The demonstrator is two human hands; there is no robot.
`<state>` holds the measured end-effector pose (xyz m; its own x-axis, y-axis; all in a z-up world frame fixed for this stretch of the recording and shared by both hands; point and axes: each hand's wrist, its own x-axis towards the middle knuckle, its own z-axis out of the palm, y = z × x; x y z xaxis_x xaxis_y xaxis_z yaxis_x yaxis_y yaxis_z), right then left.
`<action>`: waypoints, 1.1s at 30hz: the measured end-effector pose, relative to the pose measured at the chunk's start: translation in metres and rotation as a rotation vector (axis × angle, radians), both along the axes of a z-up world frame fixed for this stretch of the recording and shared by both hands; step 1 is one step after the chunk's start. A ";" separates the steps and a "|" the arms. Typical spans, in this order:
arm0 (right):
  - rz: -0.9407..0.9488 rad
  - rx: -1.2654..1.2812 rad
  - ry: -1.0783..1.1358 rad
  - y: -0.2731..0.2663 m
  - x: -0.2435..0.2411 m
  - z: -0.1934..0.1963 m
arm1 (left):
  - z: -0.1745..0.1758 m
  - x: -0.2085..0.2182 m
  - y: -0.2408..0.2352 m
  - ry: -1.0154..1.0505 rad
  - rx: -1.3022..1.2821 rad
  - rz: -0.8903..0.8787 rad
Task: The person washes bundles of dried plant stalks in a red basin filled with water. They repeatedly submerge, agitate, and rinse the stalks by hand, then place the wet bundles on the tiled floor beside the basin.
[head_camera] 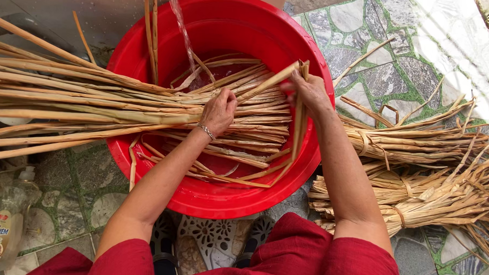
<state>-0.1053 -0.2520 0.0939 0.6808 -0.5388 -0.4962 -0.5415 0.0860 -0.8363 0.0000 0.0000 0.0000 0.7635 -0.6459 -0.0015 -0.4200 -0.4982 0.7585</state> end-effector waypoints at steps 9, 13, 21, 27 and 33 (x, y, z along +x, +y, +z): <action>-0.045 0.157 -0.428 0.026 0.016 0.009 | 0.049 -0.040 -0.011 0.378 -0.266 -0.165; 0.211 0.240 -0.503 0.056 0.015 0.022 | 0.067 -0.032 -0.036 0.694 -0.484 -0.056; -0.050 0.418 -0.574 0.073 0.030 0.021 | 0.054 -0.014 -0.078 0.194 -0.358 0.035; -0.304 0.457 -0.675 0.060 0.057 0.007 | 0.054 -0.022 -0.084 -0.086 -0.227 -0.013; -0.456 0.298 -0.615 -0.001 0.051 0.018 | 0.086 -0.060 -0.073 0.089 0.036 -0.196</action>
<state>-0.0546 -0.2535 0.1121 0.6236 -0.7329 -0.2720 0.1476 0.4521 -0.8797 -0.0602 -0.0734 0.0865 0.6191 -0.7803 -0.0886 -0.4439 -0.4408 0.7802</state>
